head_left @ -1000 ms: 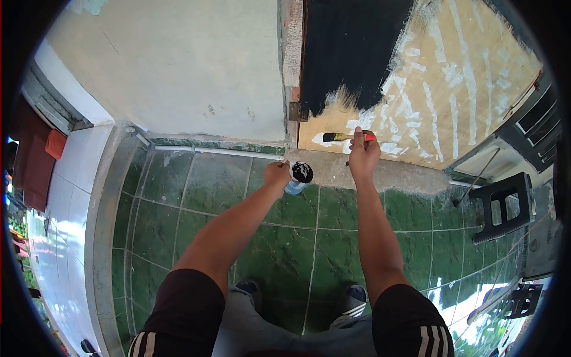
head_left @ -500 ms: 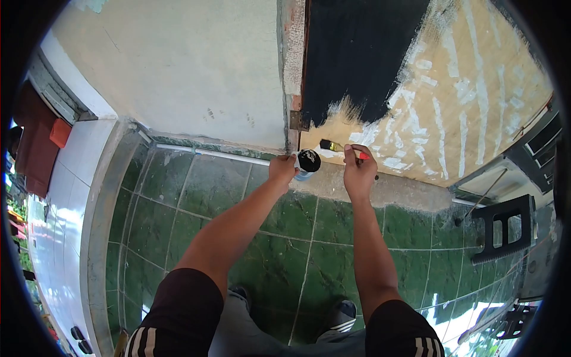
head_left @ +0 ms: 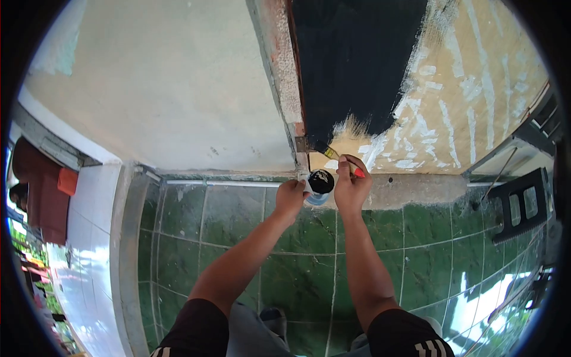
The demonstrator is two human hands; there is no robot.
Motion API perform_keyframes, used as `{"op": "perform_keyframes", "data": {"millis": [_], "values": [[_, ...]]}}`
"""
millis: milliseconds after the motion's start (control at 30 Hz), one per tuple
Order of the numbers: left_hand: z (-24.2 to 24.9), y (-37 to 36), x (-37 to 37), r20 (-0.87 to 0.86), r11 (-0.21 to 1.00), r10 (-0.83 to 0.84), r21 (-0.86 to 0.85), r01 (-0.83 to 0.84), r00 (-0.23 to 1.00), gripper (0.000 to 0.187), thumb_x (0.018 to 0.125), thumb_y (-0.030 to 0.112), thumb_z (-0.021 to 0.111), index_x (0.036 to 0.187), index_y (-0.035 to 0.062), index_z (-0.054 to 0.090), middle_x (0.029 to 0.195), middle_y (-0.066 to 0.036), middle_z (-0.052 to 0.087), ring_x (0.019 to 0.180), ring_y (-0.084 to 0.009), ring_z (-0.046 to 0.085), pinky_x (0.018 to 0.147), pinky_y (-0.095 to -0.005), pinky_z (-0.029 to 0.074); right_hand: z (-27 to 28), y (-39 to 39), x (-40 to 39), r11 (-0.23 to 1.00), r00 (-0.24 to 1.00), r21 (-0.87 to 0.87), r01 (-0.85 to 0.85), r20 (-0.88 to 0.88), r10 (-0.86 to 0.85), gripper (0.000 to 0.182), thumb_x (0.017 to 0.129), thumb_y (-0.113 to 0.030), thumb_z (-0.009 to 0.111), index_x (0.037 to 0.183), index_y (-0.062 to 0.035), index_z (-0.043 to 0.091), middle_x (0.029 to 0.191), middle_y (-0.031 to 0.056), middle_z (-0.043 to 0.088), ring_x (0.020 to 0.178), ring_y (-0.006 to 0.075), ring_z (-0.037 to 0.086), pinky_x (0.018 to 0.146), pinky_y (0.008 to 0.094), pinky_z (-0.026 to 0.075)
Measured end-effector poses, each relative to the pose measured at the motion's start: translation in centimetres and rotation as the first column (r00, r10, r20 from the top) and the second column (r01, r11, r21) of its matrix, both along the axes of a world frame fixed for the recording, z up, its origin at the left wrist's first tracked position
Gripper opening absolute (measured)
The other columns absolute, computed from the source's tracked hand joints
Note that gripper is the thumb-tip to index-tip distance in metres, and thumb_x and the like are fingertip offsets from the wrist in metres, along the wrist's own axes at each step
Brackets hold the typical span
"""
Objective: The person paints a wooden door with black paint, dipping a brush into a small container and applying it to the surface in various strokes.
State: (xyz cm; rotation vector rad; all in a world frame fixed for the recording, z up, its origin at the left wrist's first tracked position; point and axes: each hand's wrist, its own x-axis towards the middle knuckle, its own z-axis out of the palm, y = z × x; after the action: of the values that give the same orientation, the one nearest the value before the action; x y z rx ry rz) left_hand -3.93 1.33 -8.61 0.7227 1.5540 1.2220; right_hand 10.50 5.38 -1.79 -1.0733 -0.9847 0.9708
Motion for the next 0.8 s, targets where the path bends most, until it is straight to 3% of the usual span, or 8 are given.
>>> {"op": "perform_keyframes", "data": {"millis": [67, 133, 400, 567, 800], "values": [[0.2, -1.1, -0.1, 0.008, 1.000, -0.019, -0.014, 0.019, 1.000, 0.027, 0.102, 0.016, 0.057, 0.089, -0.0065, 0.062, 0.087, -0.012, 0.064, 0.082, -0.0167, 0.067, 0.071, -0.0273, 0.059, 0.5, 0.0, -0.3, 0.997, 0.992, -0.068, -0.021, -0.126, 0.012, 0.020, 0.097, -0.012, 0.068, 0.105, 0.0063, 0.068, 0.084, 0.0048, 0.068, 0.073, 0.0082, 0.061, 0.066, 0.0227, 0.049], [-0.1, -1.7, -0.5, 0.003, 0.998, -0.046, -0.048, 0.046, 0.999, 0.027, 0.102, 0.016, 0.057, 0.087, -0.0057, 0.062, 0.088, -0.012, 0.064, 0.083, -0.0173, 0.067, 0.072, -0.0282, 0.059, 1.2, -0.4, -0.6, 0.997, 0.996, -0.080, 0.021, -0.089, -0.028, 0.018, 0.097, -0.011, 0.067, 0.103, 0.0062, 0.067, 0.085, 0.0058, 0.068, 0.074, 0.0093, 0.062, 0.068, 0.0233, 0.050], [-1.0, -1.0, -1.1, 0.241, 0.997, 0.081, -0.017, -0.079, 0.967, 0.022, 0.102, 0.013, 0.055, 0.096, -0.0074, 0.061, 0.099, -0.013, 0.064, 0.090, -0.0194, 0.067, 0.085, -0.0296, 0.059, -1.8, -2.6, -3.6, 0.965, 0.909, -0.186, 0.185, -0.342, -0.239, 0.014, 0.097, -0.009, 0.064, 0.103, 0.0044, 0.064, 0.088, 0.0117, 0.070, 0.077, 0.0175, 0.069, 0.072, 0.0285, 0.055], [-1.8, 1.4, -0.9, 0.368, 0.979, 0.188, 0.003, -0.204, 0.910, 0.019, 0.102, 0.010, 0.055, 0.104, -0.0085, 0.059, 0.103, -0.015, 0.064, 0.091, -0.0215, 0.067, 0.085, -0.0292, 0.059, -3.0, -2.8, -4.3, 0.958, 0.903, -0.158, 0.240, -0.327, -0.280, 0.013, 0.097, -0.007, 0.062, 0.102, 0.0042, 0.063, 0.087, 0.0109, 0.069, 0.077, 0.0171, 0.068, 0.071, 0.0288, 0.055], [-0.2, 1.8, -0.2, 0.387, 0.978, 0.205, -0.056, -0.200, 0.899, 0.023, 0.103, 0.012, 0.056, 0.110, -0.0103, 0.056, 0.110, -0.017, 0.063, 0.098, -0.0230, 0.068, 0.089, -0.0293, 0.060, -3.2, -1.9, -3.2, 0.965, 0.954, -0.106, 0.240, -0.160, -0.255, 0.011, 0.094, -0.003, 0.062, 0.098, 0.0064, 0.064, 0.083, 0.0075, 0.067, 0.074, 0.0123, 0.064, 0.068, 0.0261, 0.051]]}}
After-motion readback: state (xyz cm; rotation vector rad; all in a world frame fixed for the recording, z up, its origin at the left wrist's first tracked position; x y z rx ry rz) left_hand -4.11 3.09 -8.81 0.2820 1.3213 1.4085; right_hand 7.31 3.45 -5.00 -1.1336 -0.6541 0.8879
